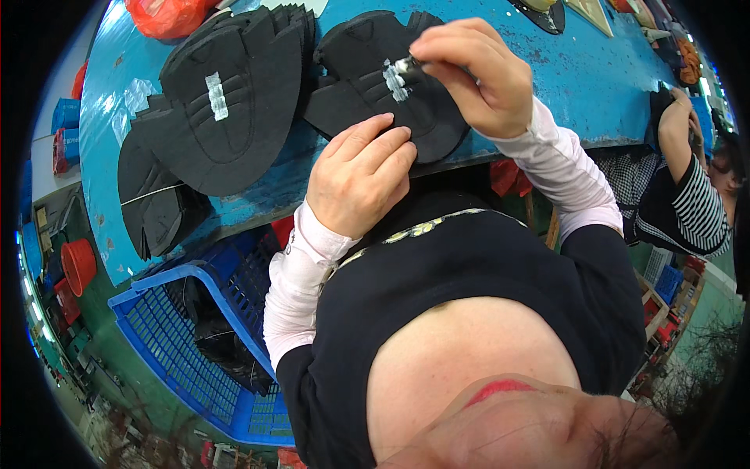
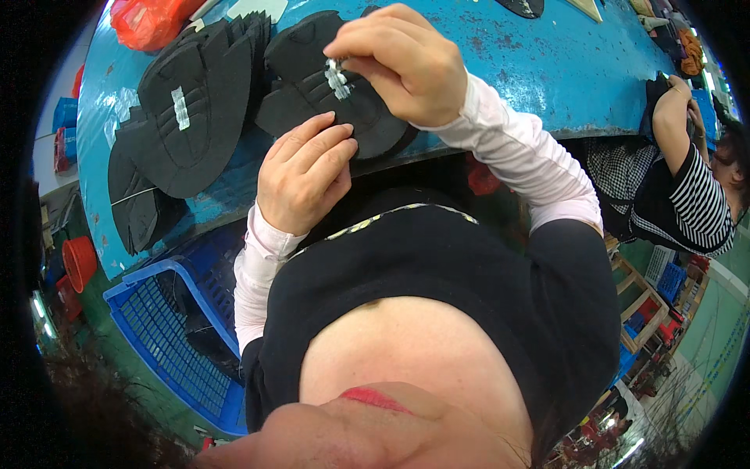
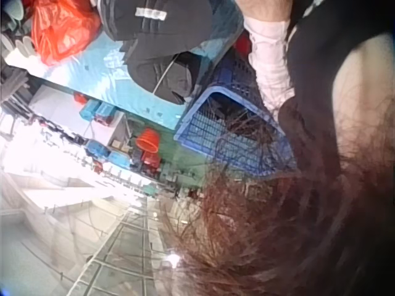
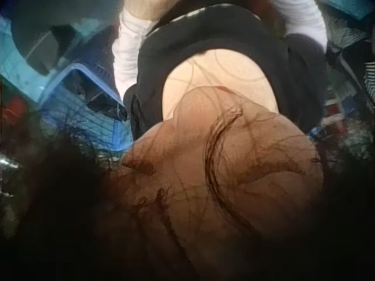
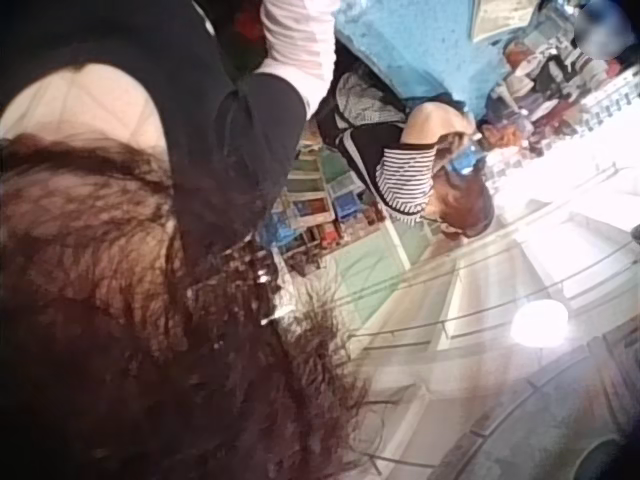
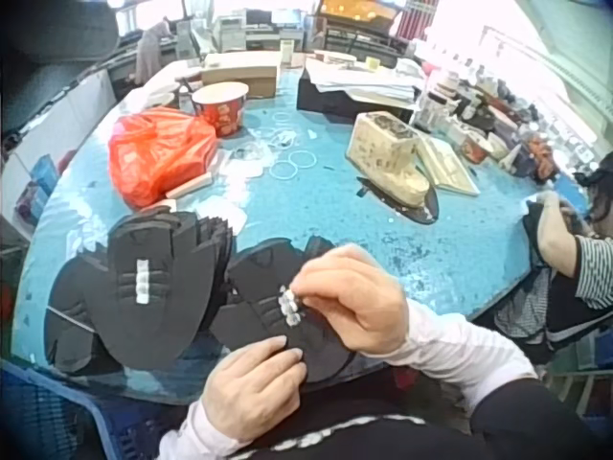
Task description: The person applies adhesive onto shoe pieces using a small metal tool and stacks them. The person then bundles the stack of shoe pieces with a rubber band and applies adhesive onto additional shoe pieces.
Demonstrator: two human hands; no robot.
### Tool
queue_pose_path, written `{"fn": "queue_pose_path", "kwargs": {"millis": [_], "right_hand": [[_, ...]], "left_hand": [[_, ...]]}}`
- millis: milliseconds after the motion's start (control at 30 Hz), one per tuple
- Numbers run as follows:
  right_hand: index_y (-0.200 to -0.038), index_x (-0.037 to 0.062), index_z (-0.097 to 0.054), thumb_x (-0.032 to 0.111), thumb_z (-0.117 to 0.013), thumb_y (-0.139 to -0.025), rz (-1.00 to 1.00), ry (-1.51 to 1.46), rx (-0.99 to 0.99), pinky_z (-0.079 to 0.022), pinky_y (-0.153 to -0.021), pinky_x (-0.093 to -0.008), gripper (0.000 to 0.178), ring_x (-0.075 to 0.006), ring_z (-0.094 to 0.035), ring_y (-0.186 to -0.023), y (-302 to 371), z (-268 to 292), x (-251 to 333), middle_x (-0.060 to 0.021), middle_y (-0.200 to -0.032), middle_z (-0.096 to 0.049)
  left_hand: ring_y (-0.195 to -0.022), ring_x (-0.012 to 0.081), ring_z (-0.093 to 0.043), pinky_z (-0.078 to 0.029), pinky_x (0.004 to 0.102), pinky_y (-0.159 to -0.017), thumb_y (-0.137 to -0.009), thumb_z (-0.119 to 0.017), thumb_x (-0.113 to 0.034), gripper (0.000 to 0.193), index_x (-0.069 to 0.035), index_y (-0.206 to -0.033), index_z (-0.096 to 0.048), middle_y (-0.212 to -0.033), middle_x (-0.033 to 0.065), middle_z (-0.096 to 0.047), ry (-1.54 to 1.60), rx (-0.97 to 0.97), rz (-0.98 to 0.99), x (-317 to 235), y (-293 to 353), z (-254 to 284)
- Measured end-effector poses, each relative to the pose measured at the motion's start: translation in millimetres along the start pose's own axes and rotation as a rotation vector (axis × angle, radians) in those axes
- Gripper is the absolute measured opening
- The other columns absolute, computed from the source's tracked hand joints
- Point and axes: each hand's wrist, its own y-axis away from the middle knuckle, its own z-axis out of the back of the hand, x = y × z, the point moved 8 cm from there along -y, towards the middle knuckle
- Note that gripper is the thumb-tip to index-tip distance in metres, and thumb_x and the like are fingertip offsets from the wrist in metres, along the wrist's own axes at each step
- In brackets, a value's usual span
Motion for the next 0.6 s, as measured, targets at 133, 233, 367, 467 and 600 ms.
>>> {"fn": "queue_pose_path", "kwargs": {"millis": [133,233,367,467,600], "right_hand": [[-0.108,0.0000,-0.070,-0.008,-0.073,-0.085,-0.002,0.055,0.048,-0.055,-0.083,-0.0325,0.024,-0.0268,-0.068,-0.097,-1.6,-10.2,-10.2,-0.0109,-0.105,-0.073],[-0.107,0.0008,-0.071,-0.007,-0.073,-0.086,0.002,0.041,0.031,-0.055,-0.083,-0.0324,0.023,-0.0268,-0.068,-0.098,-1.5,-13.4,-12.3,-0.0103,-0.105,-0.073],[-0.107,0.0030,-0.071,-0.007,-0.073,-0.084,0.085,0.004,0.067,-0.055,-0.082,-0.0333,0.025,-0.0278,-0.067,-0.095,-0.2,-22.8,-7.9,-0.0097,-0.103,-0.073],[-0.106,0.0042,-0.071,-0.007,-0.074,-0.082,0.109,0.017,0.105,-0.056,-0.080,-0.0339,0.026,-0.0284,-0.067,-0.092,2.2,-27.7,-4.9,-0.0097,-0.101,-0.073],[-0.107,0.0040,-0.071,-0.006,-0.074,-0.083,0.062,-0.028,0.179,-0.056,-0.079,-0.0336,0.026,-0.0279,-0.067,-0.092,2.7,-27.6,-6.5,-0.0094,-0.102,-0.073]], "left_hand": [[-0.110,0.0270,-0.069,-0.056,0.0379,-0.090,-0.068,-0.075,0.003,0.029,-0.006,-0.096,-0.071,-0.106,0.0071,-0.073,0.012,-0.002,0.010,0.3,-0.4,-0.3],[-0.109,0.0269,-0.069,-0.056,0.0377,-0.089,-0.069,-0.075,0.003,0.028,-0.006,-0.095,-0.072,-0.106,0.0065,-0.073,0.020,-0.010,0.013,0.0,-0.1,-0.3],[-0.109,0.0266,-0.069,-0.056,0.0373,-0.088,-0.069,-0.075,0.002,0.027,-0.006,-0.095,-0.072,-0.105,0.0062,-0.073,0.027,-0.013,0.018,-0.5,-0.1,0.3],[-0.109,0.0267,-0.069,-0.056,0.0375,-0.088,-0.069,-0.075,0.002,0.027,-0.006,-0.095,-0.072,-0.105,0.0061,-0.073,0.032,-0.017,0.014,0.3,0.2,-0.3],[-0.109,0.0274,-0.069,-0.056,0.0380,-0.088,-0.070,-0.076,0.000,0.027,-0.006,-0.095,-0.072,-0.105,0.0066,-0.073,0.024,-0.016,0.022,2.0,0.0,-0.3]]}}
